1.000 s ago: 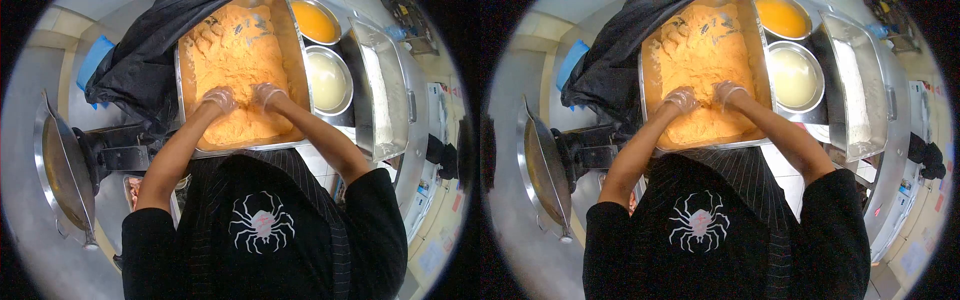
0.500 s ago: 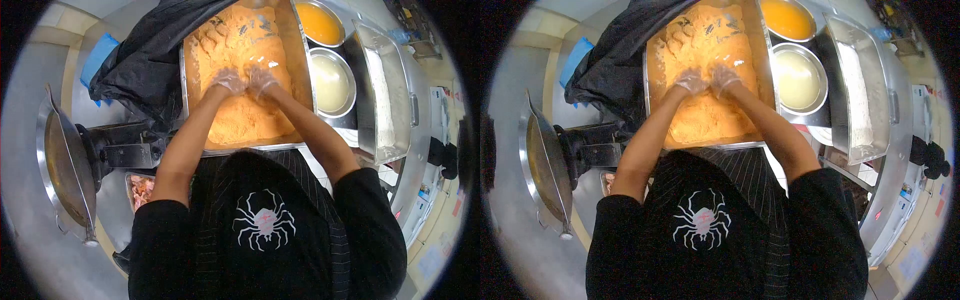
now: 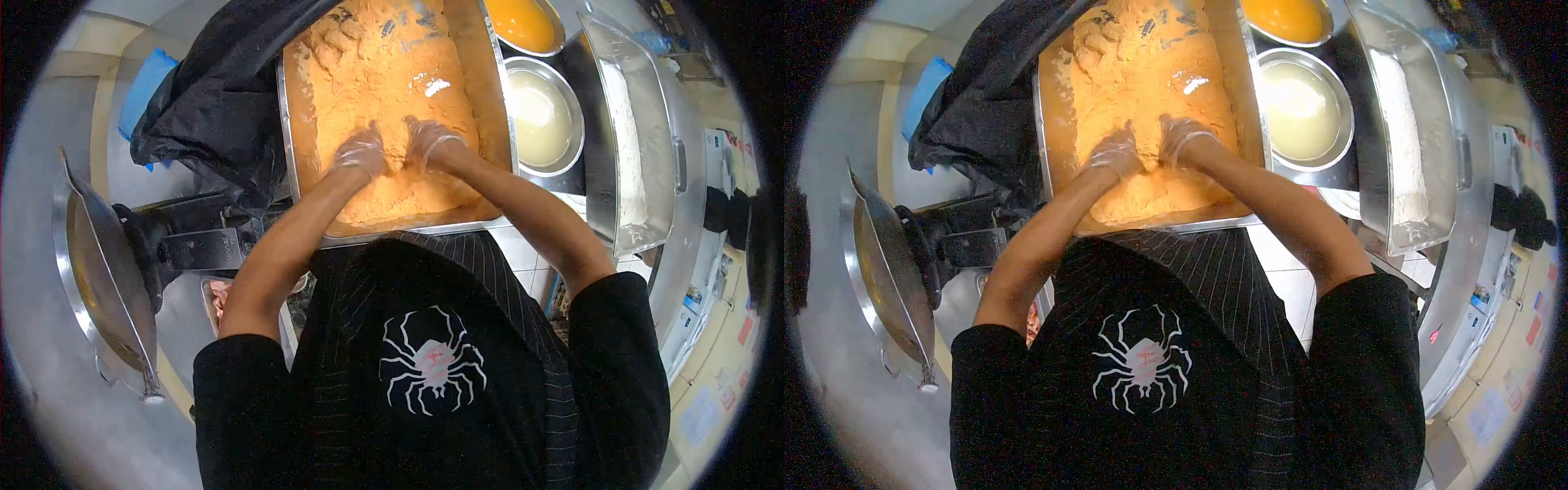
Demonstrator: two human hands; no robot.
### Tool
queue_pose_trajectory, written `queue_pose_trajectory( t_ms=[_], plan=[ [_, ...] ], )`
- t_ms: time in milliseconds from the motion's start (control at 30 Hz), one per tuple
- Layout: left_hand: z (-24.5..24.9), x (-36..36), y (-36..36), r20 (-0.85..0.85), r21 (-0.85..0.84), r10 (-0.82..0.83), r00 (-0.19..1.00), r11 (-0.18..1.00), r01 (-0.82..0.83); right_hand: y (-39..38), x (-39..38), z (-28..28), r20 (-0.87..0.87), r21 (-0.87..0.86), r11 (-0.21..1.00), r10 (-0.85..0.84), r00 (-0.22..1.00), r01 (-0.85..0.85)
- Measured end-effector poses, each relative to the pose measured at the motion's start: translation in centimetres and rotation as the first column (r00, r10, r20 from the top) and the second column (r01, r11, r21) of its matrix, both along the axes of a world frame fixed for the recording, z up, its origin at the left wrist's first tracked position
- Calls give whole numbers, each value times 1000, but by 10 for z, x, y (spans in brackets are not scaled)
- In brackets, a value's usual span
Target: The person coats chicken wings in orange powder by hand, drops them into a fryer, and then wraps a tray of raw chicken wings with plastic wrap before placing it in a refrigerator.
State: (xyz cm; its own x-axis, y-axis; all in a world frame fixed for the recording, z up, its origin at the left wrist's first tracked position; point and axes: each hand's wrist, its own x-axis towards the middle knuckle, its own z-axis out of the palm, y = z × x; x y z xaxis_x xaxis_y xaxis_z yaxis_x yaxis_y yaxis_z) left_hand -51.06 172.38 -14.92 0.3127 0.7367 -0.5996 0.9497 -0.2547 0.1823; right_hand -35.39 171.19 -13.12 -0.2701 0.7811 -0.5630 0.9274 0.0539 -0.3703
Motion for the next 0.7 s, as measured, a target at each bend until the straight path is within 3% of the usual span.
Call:
queue_pose_trajectory(
  t_ms=[33,67,133,200,233,300,333,400,433,467,533,600,633,700],
  plan=[
    [14,0,1,-2,12,-3,1000,1000,3,4,8,-16,-2,12,1000,-3,1000,3],
    [35,1,3,-2,-32,-61,998,998,61,9,22,-47,4,104,966,237,971,-236],
    [42,-2,11,-3,-71,-123,992,990,122,17,24,-35,36,197,869,457,889,-455],
    [28,-10,17,104,-117,-130,986,983,142,25,30,-9,53,-100,886,459,887,-452],
    [35,-11,20,104,-118,-132,986,982,144,29,33,8,52,-101,887,456,888,-450],
    [55,-11,28,96,-308,-163,982,933,185,33,37,30,126,-357,907,283,951,-223],
    [51,-14,31,96,-307,-163,982,934,185,31,41,33,126,-356,907,283,951,-223],
    [44,-17,40,109,-265,-140,984,950,164,27,50,38,-157,92,988,134,978,-121],
    [42,-19,43,111,-265,-136,984,951,162,28,48,37,-154,91,988,137,978,-124],
    [40,-21,45,126,-250,-129,984,955,157,30,45,36,66,135,958,246,967,-252],
    [34,-20,44,141,-235,-125,982,959,156,28,35,20,286,148,913,328,900,-380],
    [21,-17,30,175,-23,-182,968,982,189,17,15,-2,201,95,966,218,955,-240],
    [16,-10,17,176,-27,-185,967,981,192,6,-1,2,313,29,976,195,930,-214],
    [4,8,-8,-47,61,-131,990,989,134,1,-13,-20,298,71,980,157,941,-186]
  ],
)
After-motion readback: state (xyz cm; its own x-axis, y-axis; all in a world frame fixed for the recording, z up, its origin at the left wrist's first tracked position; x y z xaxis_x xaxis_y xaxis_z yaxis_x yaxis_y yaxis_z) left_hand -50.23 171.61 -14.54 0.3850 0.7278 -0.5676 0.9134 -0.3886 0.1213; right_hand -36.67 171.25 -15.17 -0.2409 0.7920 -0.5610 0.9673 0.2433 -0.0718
